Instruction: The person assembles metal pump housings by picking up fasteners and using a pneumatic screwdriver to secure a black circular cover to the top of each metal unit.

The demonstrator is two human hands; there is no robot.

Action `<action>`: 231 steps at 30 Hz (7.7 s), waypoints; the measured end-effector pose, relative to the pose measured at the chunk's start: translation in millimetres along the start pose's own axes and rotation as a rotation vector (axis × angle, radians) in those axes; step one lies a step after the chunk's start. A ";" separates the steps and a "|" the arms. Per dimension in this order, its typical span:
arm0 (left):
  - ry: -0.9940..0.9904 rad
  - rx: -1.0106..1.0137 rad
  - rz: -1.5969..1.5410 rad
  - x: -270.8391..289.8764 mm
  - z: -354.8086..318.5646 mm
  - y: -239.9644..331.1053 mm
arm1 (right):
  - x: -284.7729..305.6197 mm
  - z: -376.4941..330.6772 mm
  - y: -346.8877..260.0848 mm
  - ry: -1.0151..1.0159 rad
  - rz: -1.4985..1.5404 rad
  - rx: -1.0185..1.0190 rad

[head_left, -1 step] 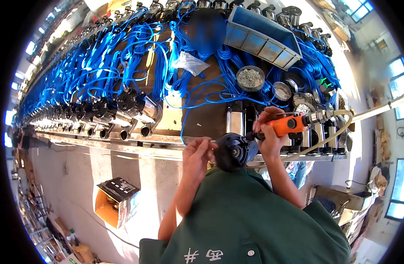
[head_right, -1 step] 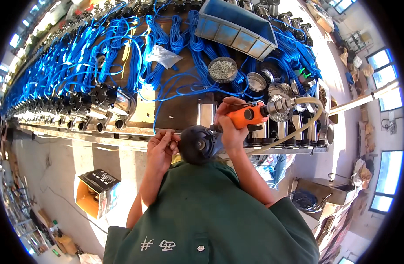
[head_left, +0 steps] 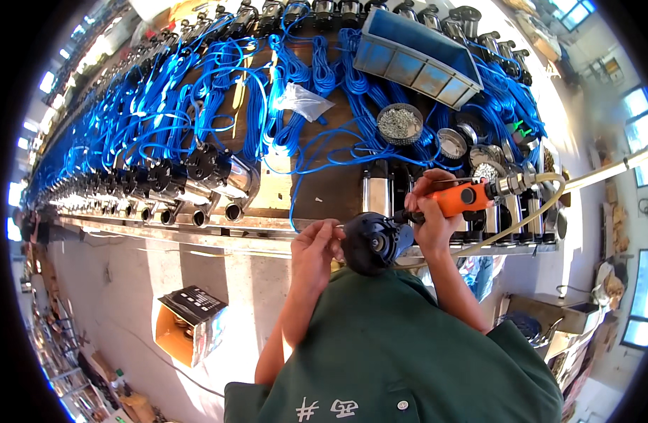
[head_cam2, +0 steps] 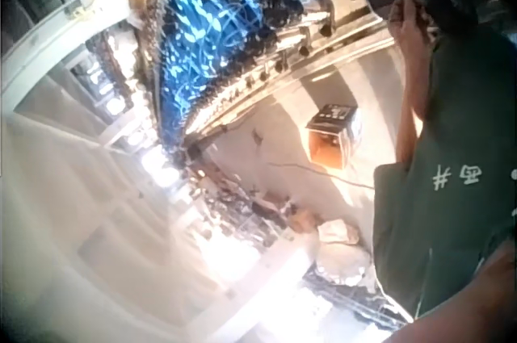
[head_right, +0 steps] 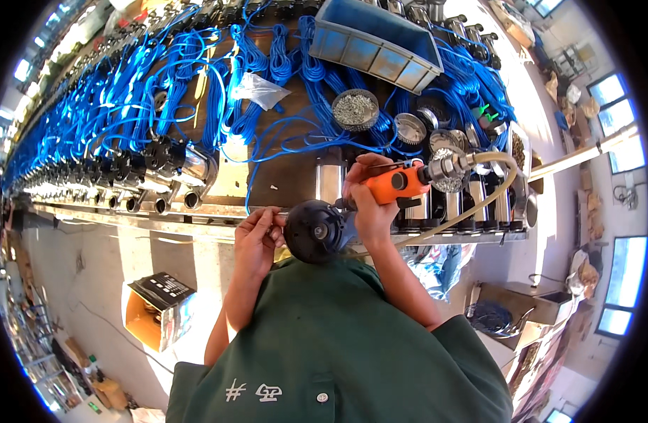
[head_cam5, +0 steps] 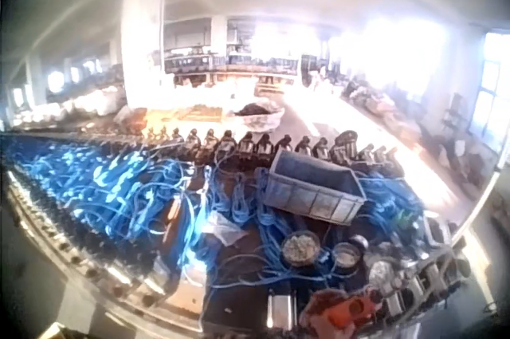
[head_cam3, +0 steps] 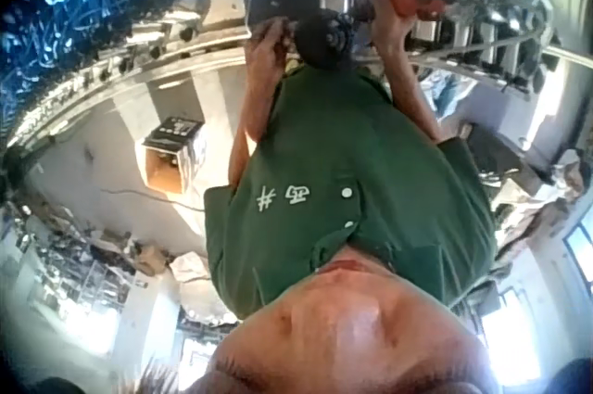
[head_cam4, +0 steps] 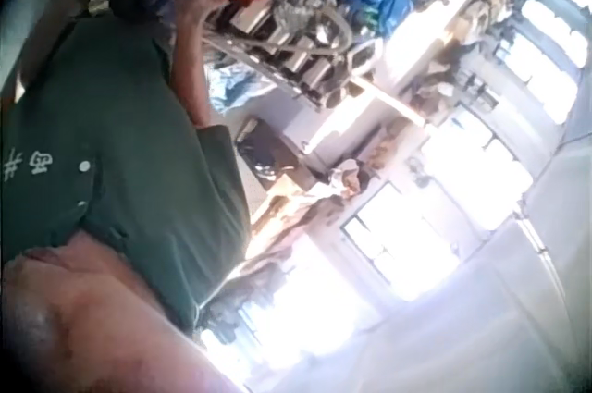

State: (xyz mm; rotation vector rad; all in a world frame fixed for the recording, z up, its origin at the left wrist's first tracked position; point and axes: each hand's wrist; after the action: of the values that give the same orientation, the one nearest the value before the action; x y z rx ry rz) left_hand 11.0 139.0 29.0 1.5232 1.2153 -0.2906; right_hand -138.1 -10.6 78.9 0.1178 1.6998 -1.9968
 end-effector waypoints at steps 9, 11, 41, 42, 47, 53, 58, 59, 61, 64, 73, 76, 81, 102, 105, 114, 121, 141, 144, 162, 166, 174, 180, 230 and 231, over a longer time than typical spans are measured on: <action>-0.052 0.192 -0.030 -33.9 -24.0 9.8 | -27.1 -25.6 -48.0 -0.018 0.360 0.067; -0.116 0.248 -0.074 -40.5 -28.6 9.8 | -29.5 -27.0 -54.4 -0.051 0.411 0.065; -0.308 -0.377 1.430 -30.0 -37.6 -6.4 | 6.9 -95.8 -16.0 -0.192 0.007 0.160; -0.302 -0.383 1.412 -28.4 -36.6 -6.9 | 7.5 -92.3 -19.1 -0.254 -0.090 0.225; -0.250 -0.401 1.361 -22.4 -36.4 -13.1 | 3.8 -94.9 -17.8 -0.275 -0.139 0.178; -0.199 -0.346 1.439 -31.4 -43.7 -11.8 | 7.6 -93.7 -12.9 -0.252 -0.094 0.150; 0.023 -0.006 0.776 -21.8 -52.8 3.9 | 6.9 -95.7 -16.4 -0.114 0.072 -0.050; 0.081 -0.060 0.477 -16.8 -47.0 4.8 | 7.2 -93.2 -19.3 -0.138 0.079 -0.003; 0.210 0.036 0.138 -11.7 -33.2 17.2 | 4.7 -82.8 -30.5 -0.197 0.094 0.088; 0.207 0.118 0.064 -7.8 -21.9 23.8 | 4.1 -61.1 -43.4 -0.178 0.112 0.144; -0.073 0.201 0.113 -41.6 -12.5 25.7 | -24.4 -25.3 -52.1 0.016 0.424 0.105; -0.009 0.197 0.160 -58.0 -14.3 24.0 | -35.2 -23.5 -55.0 0.035 0.483 0.044; -0.028 0.245 0.196 -63.3 -16.2 24.7 | -41.6 -24.0 -50.6 0.012 0.526 0.003; -0.011 0.340 0.127 -69.4 -5.9 23.5 | -34.5 -20.9 -33.9 -0.047 0.395 0.121; -0.010 0.332 0.128 -69.1 -5.8 24.1 | -35.0 -20.5 -32.8 -0.044 0.391 0.118; 0.017 0.263 0.404 -58.8 3.6 21.5 | -30.0 -19.0 -29.2 -0.059 0.357 0.128; -0.138 -0.017 0.934 -50.6 29.2 20.3 | -15.5 -20.6 -9.2 -0.025 0.202 0.122; -0.060 0.183 0.094 -23.1 22.3 26.5 | -23.8 -25.8 -6.2 -0.077 0.041 0.024; -0.059 0.283 0.083 -30.7 19.6 30.1 | -24.6 -26.8 -20.0 -0.039 0.172 0.028; -0.099 0.327 0.309 -83.2 6.9 25.7 | -24.3 -20.2 -43.1 0.055 0.385 0.195; -0.113 0.318 0.314 -88.2 5.7 23.7 | -21.1 -23.0 -41.5 0.055 0.421 0.187; -0.138 0.329 0.392 -93.2 7.8 14.0 | -6.8 -31.8 -41.5 0.064 0.326 0.242; -0.120 0.416 0.420 -102.3 8.6 1.1 | 4.4 -39.4 -45.1 0.144 0.343 0.221; -0.179 0.354 0.593 -70.5 18.4 35.5 | 31.0 -112.2 -15.8 0.247 -0.168 0.090; -0.186 0.373 0.566 -66.4 18.8 35.4 | 29.7 -112.3 -16.3 0.264 -0.199 0.038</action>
State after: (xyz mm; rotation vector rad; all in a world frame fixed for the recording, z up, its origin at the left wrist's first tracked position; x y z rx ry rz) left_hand 17.7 93.3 91.2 2.0402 0.5637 -0.2800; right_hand -199.5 87.2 58.3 0.2441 1.9012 -2.2417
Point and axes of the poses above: each hand's wrist, its own z-axis towards the middle knuckle, its own x-axis out of the back of the hand, y = z × x, and after that the axes turned 4 degrees about -z, right-handed
